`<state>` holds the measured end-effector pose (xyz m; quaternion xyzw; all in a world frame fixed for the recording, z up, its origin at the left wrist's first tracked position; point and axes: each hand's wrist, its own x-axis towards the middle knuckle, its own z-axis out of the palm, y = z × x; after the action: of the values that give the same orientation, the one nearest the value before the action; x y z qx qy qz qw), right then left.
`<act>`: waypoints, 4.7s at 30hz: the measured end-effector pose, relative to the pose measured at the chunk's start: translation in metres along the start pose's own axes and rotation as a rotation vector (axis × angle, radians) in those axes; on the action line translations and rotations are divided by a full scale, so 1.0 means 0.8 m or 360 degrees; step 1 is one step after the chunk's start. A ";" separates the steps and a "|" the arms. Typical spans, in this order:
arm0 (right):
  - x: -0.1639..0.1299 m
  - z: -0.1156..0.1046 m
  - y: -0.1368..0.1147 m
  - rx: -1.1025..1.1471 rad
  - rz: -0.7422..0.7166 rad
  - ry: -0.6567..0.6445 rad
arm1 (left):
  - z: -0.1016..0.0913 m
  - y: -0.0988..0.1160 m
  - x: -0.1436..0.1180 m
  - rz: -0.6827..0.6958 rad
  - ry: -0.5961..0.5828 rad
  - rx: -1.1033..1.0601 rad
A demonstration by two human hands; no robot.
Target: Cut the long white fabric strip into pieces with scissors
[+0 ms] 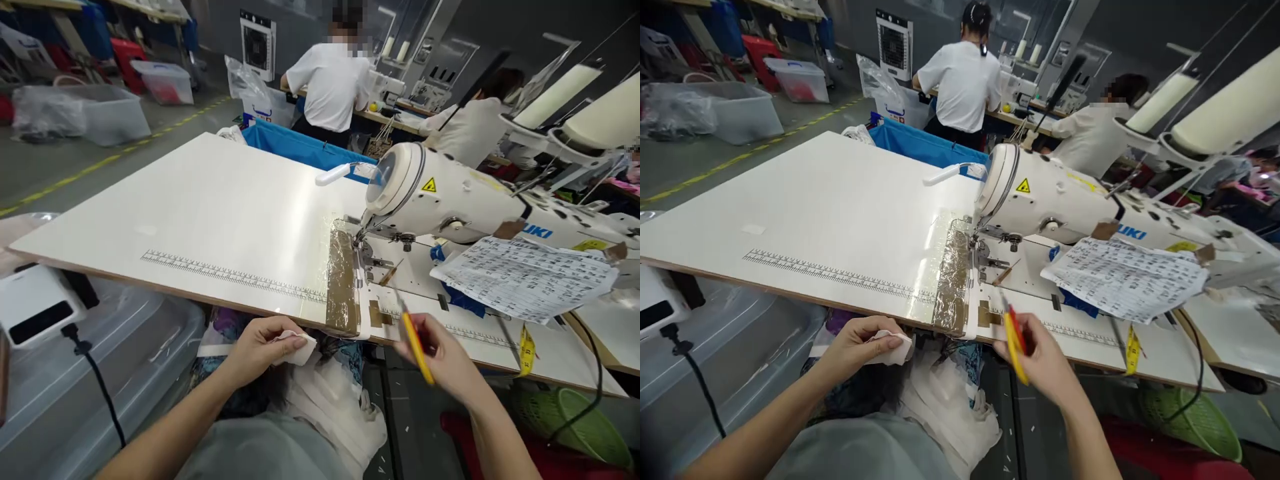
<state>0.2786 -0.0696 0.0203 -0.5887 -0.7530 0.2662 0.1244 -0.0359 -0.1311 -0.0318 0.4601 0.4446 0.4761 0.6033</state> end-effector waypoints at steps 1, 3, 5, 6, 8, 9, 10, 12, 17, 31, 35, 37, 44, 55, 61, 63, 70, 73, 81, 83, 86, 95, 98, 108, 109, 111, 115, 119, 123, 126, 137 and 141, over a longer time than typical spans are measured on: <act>-0.018 0.008 -0.015 -0.0040 -0.0094 -0.0112 | 0.001 -0.004 -0.002 -0.0019 0.0002 -0.0002; -0.041 0.018 -0.049 -0.0285 -0.0246 -0.0235 | 0.003 -0.006 -0.007 -0.0049 0.0000 0.0014; -0.047 0.022 -0.079 -0.0533 -0.0368 -0.0260 | 0.005 -0.006 -0.012 -0.0074 0.0006 0.0023; -0.046 0.022 -0.090 -0.0620 -0.0418 -0.0268 | 0.006 -0.005 -0.015 -0.0082 0.0011 0.0026; -0.039 0.021 -0.104 -0.0720 -0.0496 -0.0312 | 0.007 -0.005 -0.019 -0.0079 0.0025 0.0040; -0.036 0.020 -0.108 -0.0751 -0.0522 -0.0341 | 0.007 -0.006 -0.021 -0.0071 0.0033 0.0046; -0.033 0.020 -0.110 -0.0774 -0.0540 -0.0370 | 0.007 -0.006 -0.023 -0.0060 0.0043 0.0048; -0.030 0.019 -0.114 -0.0802 -0.0565 -0.0408 | 0.007 -0.008 -0.025 -0.0037 0.0063 0.0042; -0.027 0.017 -0.123 -0.0798 -0.0618 -0.0439 | 0.005 -0.010 -0.026 0.0002 0.0056 0.0030; -0.019 0.021 -0.111 -0.0799 -0.0780 -0.0375 | 0.001 -0.007 -0.028 -0.0149 -0.0015 -0.0033; -0.019 0.022 -0.104 -0.0799 -0.0841 -0.0379 | 0.001 -0.007 -0.027 -0.0192 -0.0027 -0.0018; -0.020 0.023 -0.104 -0.0815 -0.0825 -0.0396 | 0.002 -0.008 -0.027 -0.0189 -0.0017 -0.0007; -0.018 0.031 -0.112 -0.0883 -0.0763 -0.0428 | 0.006 -0.009 -0.026 -0.0168 -0.0055 0.0031; -0.018 0.040 -0.095 -0.0864 -0.0932 -0.0311 | 0.012 -0.011 -0.026 -0.0296 -0.0109 -0.0084; -0.017 0.046 -0.084 -0.0960 -0.0986 -0.0286 | 0.014 -0.013 -0.026 -0.0413 -0.0090 -0.0117; -0.017 0.046 -0.083 -0.0992 -0.0965 -0.0319 | 0.014 -0.012 -0.027 -0.0439 -0.0076 -0.0116; -0.014 0.043 -0.093 -0.0987 -0.0729 -0.0575 | 0.010 -0.014 -0.023 -0.0422 -0.0089 -0.0112; -0.011 0.048 -0.097 -0.0970 -0.0751 -0.0554 | 0.013 -0.011 -0.022 -0.0426 -0.0112 -0.0137; -0.007 0.059 -0.097 -0.0938 -0.0825 -0.0493 | 0.017 -0.005 -0.022 -0.0483 -0.0148 -0.0189; -0.008 0.060 -0.093 -0.0943 -0.0838 -0.0470 | 0.016 -0.007 -0.022 -0.0511 -0.0143 -0.0182; -0.009 0.063 -0.087 -0.0936 -0.0843 -0.0458 | 0.015 -0.008 -0.022 -0.0559 -0.0128 -0.0187; -0.009 0.040 -0.072 -0.0255 -0.0398 -0.0496 | 0.011 -0.010 -0.024 -0.0514 -0.0175 -0.0039; 0.006 0.003 -0.048 -0.0386 0.0013 -0.0210 | 0.006 -0.012 -0.032 -0.0315 -0.0131 0.0217; 0.115 -0.081 0.003 -0.0902 0.0670 0.0021 | -0.013 -0.006 -0.084 0.0494 -0.0067 0.0629; 0.113 -0.076 -0.001 -0.0930 0.0669 0.0098 | -0.016 -0.008 -0.089 0.0537 -0.0066 0.0628; 0.091 -0.054 -0.016 -0.0867 0.0592 0.0328 | -0.023 -0.014 -0.098 0.0580 -0.0066 0.0611; 0.001 0.056 -0.054 0.0140 0.0076 -0.0089 | -0.034 -0.024 -0.117 0.0529 -0.0075 0.0494; -0.039 0.208 -0.069 0.0114 -0.0034 -0.0761 | -0.045 -0.028 -0.137 0.0314 -0.0118 0.0182; -0.002 0.309 -0.068 -0.0186 -0.0131 -0.0930 | -0.075 -0.020 -0.151 -0.0009 -0.0229 -0.0034; 0.021 0.325 -0.077 -0.0262 -0.0243 -0.0988 | -0.100 -0.007 -0.152 -0.0492 -0.0537 0.0200; -0.022 0.222 -0.156 -0.0323 -0.0826 -0.0203 | -0.060 -0.043 -0.104 0.0114 0.0059 0.1545; -0.008 0.204 -0.125 -0.0313 -0.0790 0.0203 | -0.116 -0.012 -0.104 0.0766 0.0596 0.1862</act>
<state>0.1166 -0.1339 -0.0588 -0.4111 -0.8871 0.1154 0.1752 -0.1376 -0.2020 -0.0501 0.7082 0.6120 0.3494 0.0428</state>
